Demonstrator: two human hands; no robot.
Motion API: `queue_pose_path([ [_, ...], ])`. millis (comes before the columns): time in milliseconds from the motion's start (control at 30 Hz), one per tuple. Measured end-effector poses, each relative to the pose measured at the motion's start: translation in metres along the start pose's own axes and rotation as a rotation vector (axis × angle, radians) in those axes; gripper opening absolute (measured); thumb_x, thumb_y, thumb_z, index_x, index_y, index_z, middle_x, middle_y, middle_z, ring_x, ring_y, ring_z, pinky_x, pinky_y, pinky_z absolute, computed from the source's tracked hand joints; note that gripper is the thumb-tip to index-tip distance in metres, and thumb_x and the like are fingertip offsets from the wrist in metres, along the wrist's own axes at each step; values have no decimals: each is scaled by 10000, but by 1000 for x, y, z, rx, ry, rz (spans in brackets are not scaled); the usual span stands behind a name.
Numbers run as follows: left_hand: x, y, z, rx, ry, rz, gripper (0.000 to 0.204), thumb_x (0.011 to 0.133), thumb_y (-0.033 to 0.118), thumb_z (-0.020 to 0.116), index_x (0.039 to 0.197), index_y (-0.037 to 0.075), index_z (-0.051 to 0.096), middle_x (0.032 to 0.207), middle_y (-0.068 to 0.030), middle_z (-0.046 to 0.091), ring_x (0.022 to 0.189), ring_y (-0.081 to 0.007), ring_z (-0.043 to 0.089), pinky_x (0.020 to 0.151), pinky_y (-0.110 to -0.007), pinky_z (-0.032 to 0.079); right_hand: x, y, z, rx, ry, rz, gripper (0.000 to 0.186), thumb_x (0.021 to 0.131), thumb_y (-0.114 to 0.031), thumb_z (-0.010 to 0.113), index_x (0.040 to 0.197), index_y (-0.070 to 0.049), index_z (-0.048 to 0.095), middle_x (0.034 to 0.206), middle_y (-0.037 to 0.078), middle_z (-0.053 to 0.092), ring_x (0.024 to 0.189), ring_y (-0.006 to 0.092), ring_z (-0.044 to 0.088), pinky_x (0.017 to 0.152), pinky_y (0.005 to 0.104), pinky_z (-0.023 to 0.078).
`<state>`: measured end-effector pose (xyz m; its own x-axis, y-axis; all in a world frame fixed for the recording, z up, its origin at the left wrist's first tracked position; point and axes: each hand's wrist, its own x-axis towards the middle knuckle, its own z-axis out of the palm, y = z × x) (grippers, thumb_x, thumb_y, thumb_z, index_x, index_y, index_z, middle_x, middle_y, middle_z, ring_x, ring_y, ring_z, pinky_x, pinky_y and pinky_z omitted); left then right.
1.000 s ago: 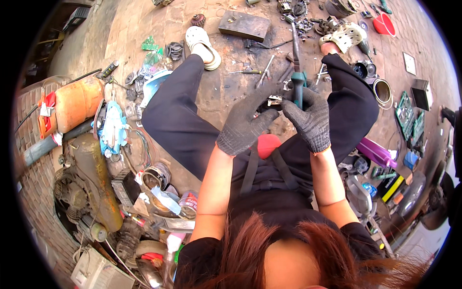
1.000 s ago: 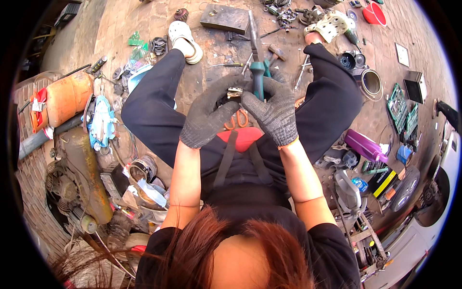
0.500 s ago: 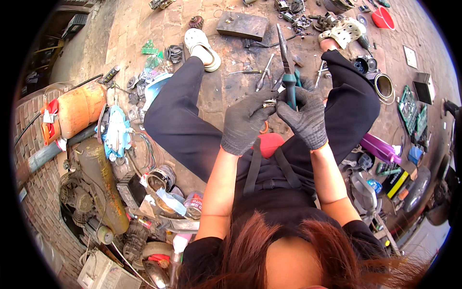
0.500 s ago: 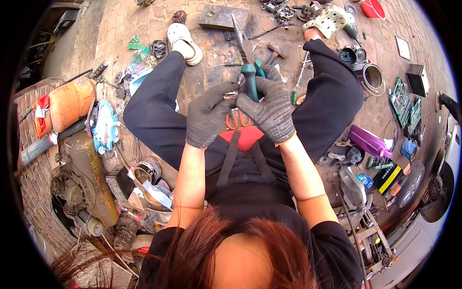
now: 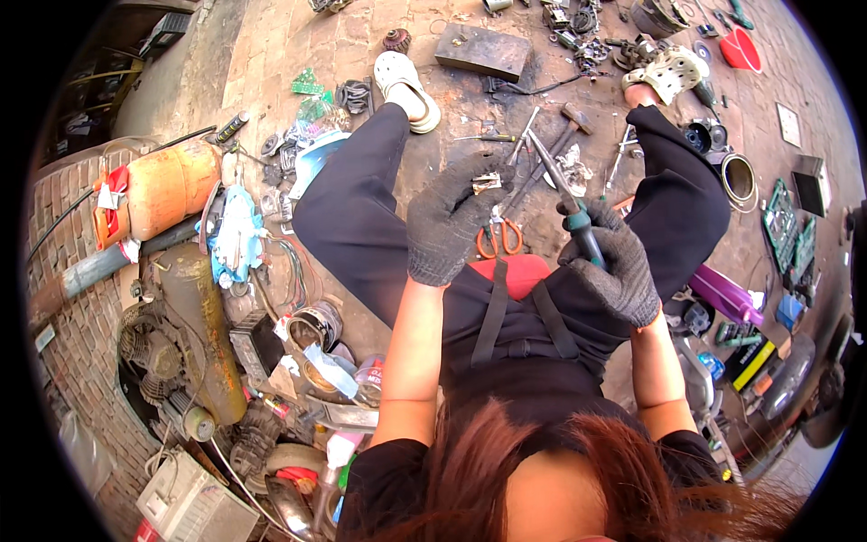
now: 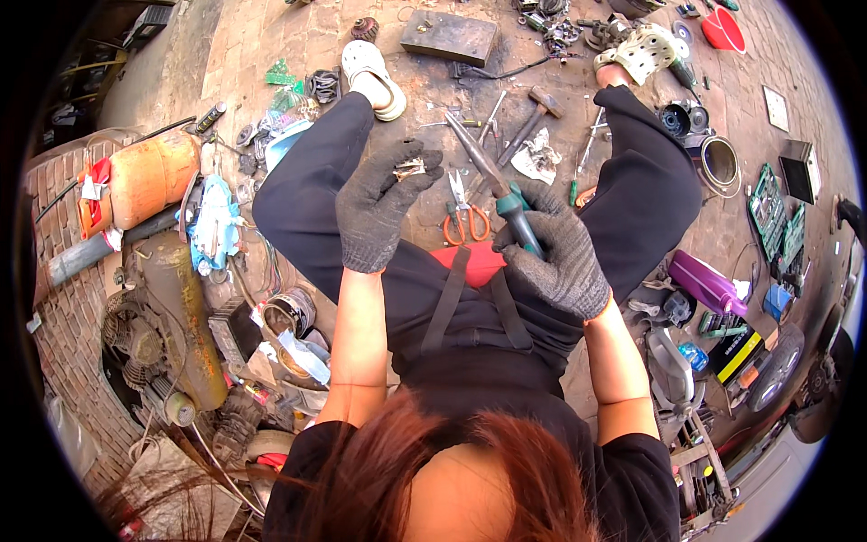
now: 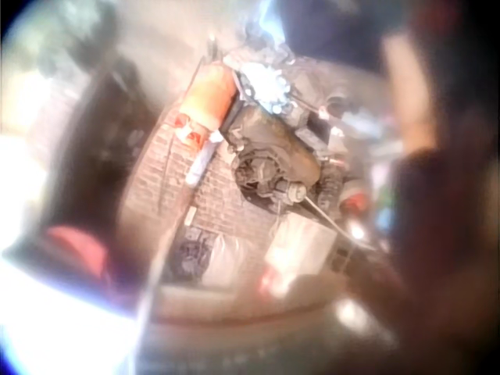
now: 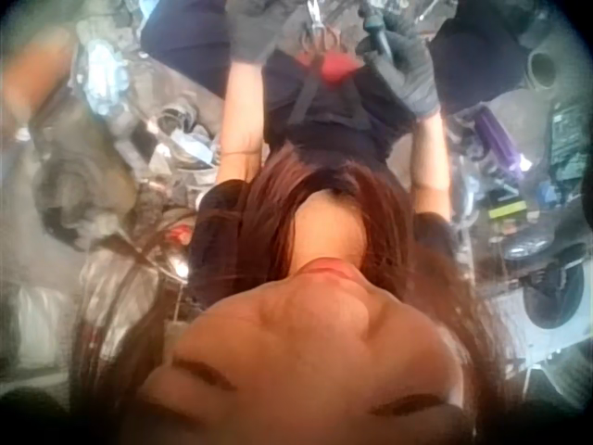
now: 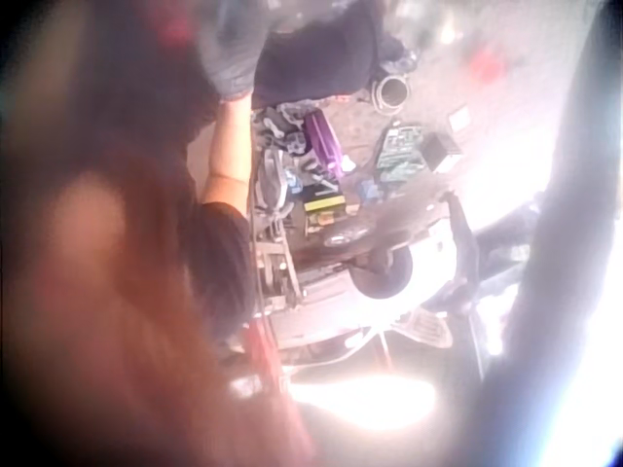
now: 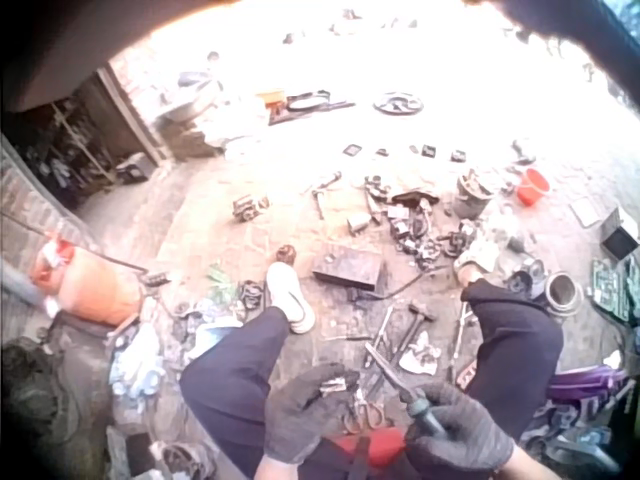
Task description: The person sits on the floor and uses pliers and a screwdriver to disassemble and manipulate small electronic components. They repeatedly pick up parts, cut wires, and adjust pieces with tools.
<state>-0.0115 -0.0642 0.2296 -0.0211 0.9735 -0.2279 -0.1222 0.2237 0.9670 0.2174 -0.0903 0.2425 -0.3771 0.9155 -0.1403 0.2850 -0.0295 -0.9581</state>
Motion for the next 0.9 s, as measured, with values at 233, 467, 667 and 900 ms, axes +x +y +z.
queue_pose_path([
  [233,-2,5,6,134,57,124,327,784,-81,648,1106,-29,615,1043,-103,658,947,-158,625,827,-267,512,-6,-1,7,54,-71,70,227,697,-207,663,781,3,641,1110,172,572,1026,297,555,898,383,416],
  [467,0,2,6,124,111,133,316,796,-56,651,1109,-26,619,1074,-96,651,963,-138,606,838,-251,491,-9,-6,12,-23,-105,14,239,692,-187,661,797,22,613,1041,218,547,940,391,568,827,395,450],
  [667,0,3,8,135,113,138,311,805,-35,651,1114,-27,618,1077,-91,652,963,-131,601,841,-249,482,-9,-7,12,-58,-97,7,235,702,-187,660,805,18,610,1006,217,540,905,397,564,808,401,449],
  [900,-1,4,12,183,140,183,320,793,-38,663,1111,-30,619,1066,-88,655,960,-128,600,849,-253,477,-8,-1,15,2,-137,3,221,715,-185,646,785,17,590,924,201,515,841,374,555,760,410,442],
])
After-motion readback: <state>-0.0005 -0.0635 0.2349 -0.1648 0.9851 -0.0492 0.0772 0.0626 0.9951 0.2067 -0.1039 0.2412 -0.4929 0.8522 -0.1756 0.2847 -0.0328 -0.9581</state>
